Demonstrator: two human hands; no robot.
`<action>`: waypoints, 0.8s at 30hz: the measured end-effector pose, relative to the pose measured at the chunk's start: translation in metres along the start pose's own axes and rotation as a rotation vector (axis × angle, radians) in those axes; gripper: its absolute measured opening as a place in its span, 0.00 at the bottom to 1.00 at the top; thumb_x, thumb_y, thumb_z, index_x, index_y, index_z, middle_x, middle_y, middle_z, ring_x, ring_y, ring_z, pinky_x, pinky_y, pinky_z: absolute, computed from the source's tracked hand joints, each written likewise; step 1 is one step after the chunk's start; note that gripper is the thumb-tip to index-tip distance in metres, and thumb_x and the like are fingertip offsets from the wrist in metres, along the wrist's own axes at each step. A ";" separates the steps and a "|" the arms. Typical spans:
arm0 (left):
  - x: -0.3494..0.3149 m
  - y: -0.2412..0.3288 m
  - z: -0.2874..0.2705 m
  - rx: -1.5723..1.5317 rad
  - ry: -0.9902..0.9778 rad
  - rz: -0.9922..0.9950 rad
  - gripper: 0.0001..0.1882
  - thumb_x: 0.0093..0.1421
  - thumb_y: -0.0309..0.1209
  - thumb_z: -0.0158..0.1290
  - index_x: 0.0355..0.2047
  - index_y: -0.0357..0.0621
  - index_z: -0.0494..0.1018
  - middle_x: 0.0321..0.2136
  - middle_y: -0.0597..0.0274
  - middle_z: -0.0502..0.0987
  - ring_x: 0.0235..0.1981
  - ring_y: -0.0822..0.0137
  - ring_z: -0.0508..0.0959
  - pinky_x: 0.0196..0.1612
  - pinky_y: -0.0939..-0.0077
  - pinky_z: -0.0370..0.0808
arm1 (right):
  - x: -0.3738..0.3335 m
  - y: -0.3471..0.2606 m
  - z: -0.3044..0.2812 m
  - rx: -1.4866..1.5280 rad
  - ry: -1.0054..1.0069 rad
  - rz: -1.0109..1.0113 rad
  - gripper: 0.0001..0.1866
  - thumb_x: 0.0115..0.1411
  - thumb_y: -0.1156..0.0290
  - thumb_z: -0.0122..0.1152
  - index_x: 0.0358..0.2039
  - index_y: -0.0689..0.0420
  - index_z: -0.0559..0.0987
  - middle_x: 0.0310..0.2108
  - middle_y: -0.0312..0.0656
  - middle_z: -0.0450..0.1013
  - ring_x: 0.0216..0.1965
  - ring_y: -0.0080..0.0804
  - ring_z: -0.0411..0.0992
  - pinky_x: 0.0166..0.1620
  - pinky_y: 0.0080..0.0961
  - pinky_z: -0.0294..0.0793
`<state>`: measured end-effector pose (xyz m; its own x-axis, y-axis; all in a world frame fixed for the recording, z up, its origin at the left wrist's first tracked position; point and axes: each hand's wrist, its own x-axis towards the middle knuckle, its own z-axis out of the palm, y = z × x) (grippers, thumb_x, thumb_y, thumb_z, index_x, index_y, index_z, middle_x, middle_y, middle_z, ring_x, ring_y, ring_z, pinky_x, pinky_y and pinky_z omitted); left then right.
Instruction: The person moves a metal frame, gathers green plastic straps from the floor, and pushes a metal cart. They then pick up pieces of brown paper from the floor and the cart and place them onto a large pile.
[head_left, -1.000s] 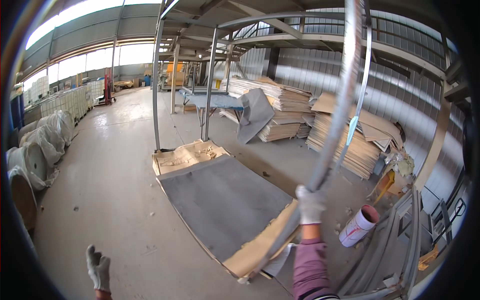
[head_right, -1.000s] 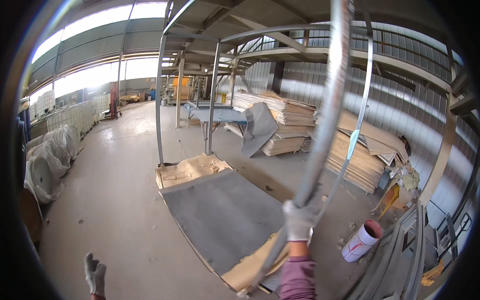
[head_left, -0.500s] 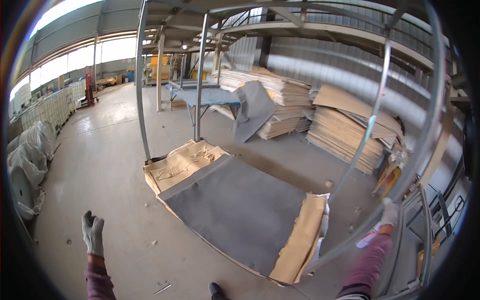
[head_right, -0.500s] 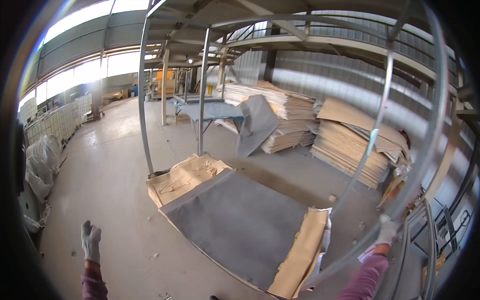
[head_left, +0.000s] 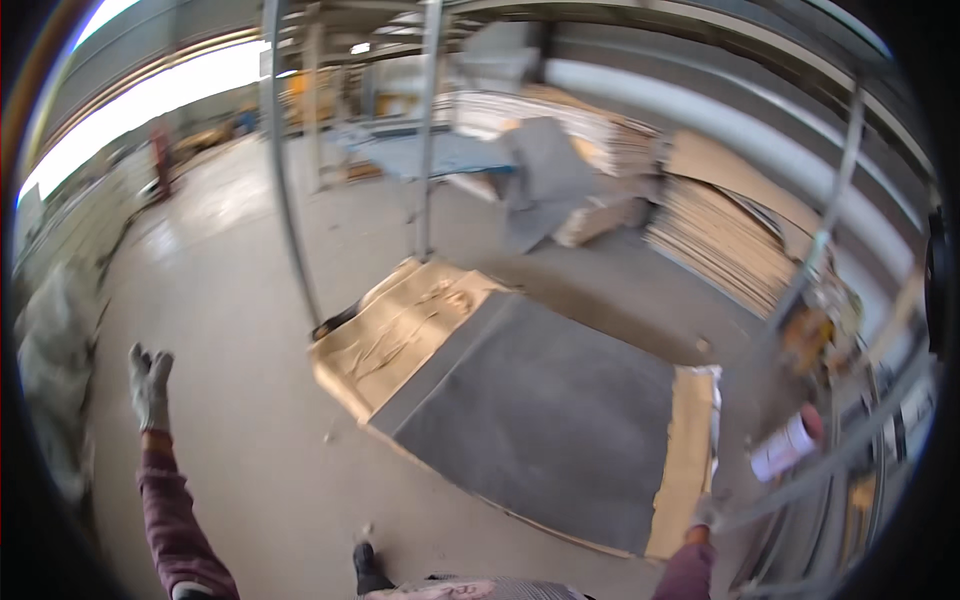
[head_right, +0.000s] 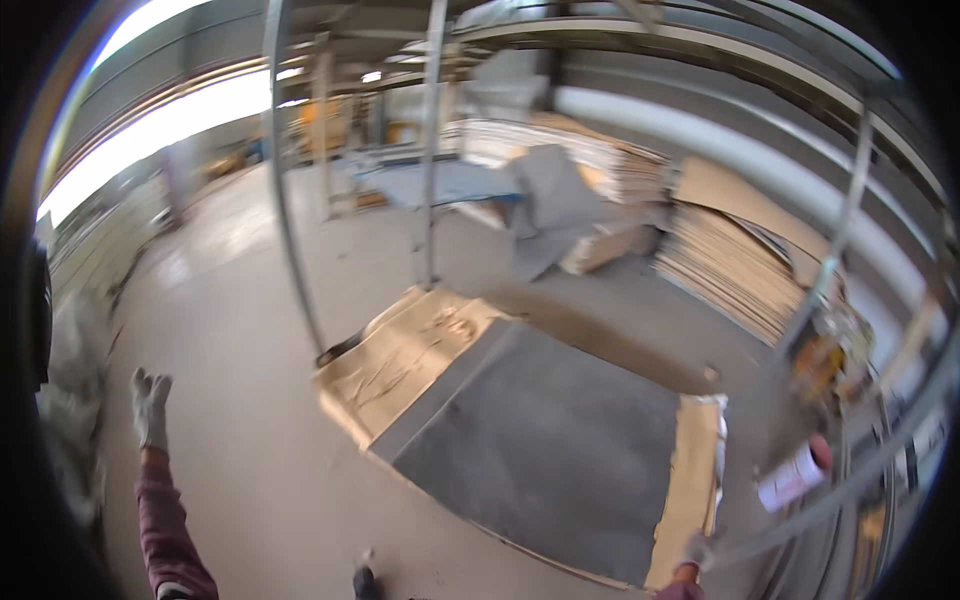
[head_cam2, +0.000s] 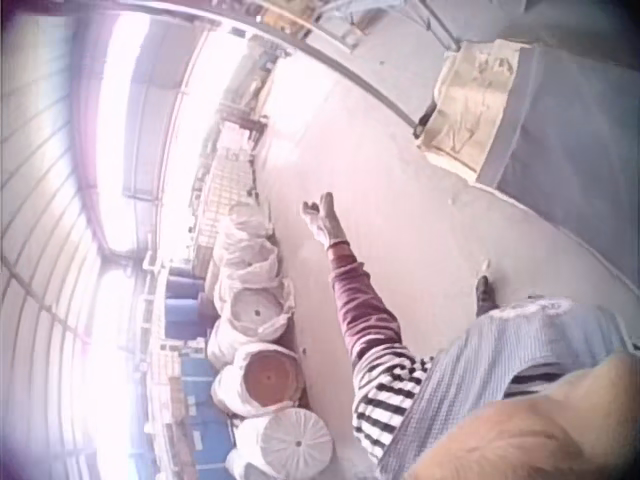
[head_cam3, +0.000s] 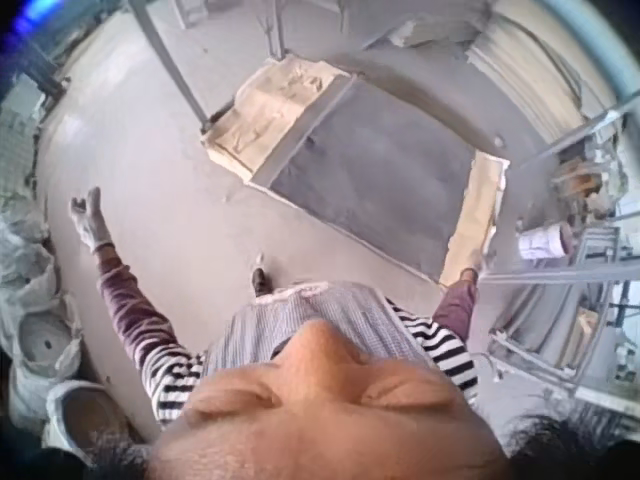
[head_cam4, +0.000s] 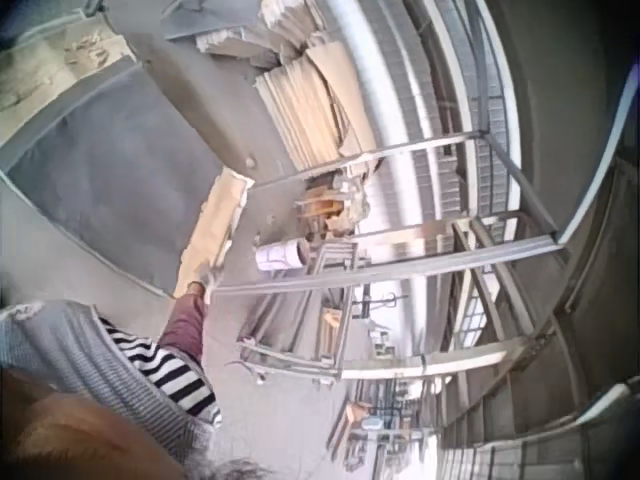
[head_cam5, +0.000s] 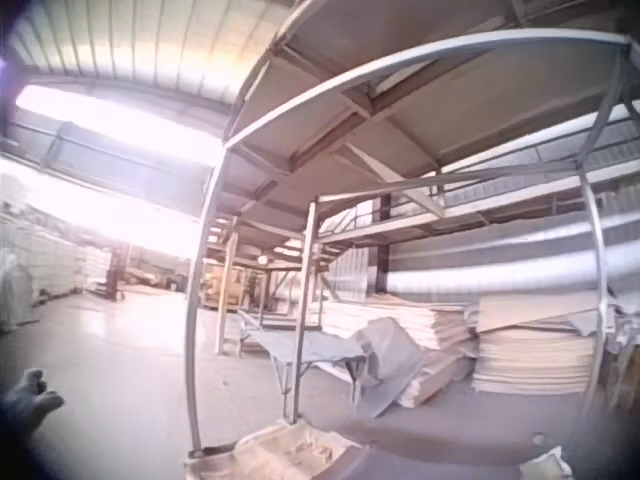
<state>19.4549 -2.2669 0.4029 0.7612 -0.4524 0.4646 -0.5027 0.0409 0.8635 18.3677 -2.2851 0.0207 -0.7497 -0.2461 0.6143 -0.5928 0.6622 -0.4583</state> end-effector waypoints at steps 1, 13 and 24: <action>0.043 -0.060 0.039 -0.247 -0.071 -0.026 0.40 0.58 0.37 0.57 0.65 0.37 0.49 0.61 0.44 0.59 0.57 0.61 0.66 0.60 0.70 0.62 | -0.031 0.022 -0.008 -0.120 -0.101 0.036 0.21 0.61 0.71 0.46 0.55 0.57 0.71 0.52 0.40 0.71 0.48 0.28 0.73 0.46 0.31 0.74; 0.407 -0.115 0.339 0.041 -0.392 0.187 0.44 0.58 0.38 0.56 0.68 0.40 0.43 0.65 0.48 0.53 0.62 0.60 0.58 0.61 0.72 0.57 | -0.337 -0.249 -0.179 -0.051 -0.590 0.749 0.20 0.60 0.54 0.45 0.43 0.55 0.74 0.40 0.53 0.75 0.42 0.45 0.73 0.46 0.38 0.71; 0.602 -0.235 0.577 -0.217 -0.661 0.096 0.48 0.54 0.35 0.61 0.68 0.47 0.44 0.53 0.48 0.72 0.44 0.64 0.75 0.46 0.70 0.73 | -0.450 -0.681 -0.152 -0.060 -1.008 -0.149 0.30 0.51 0.54 0.58 0.51 0.59 0.73 0.54 0.48 0.69 0.54 0.44 0.67 0.56 0.37 0.67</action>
<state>19.7948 -3.0628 0.3669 0.2740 -0.8822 0.3830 -0.4099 0.2531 0.8763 19.1533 -2.5178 0.1535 -0.5844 -0.7919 -0.1768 -0.7055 0.6036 -0.3715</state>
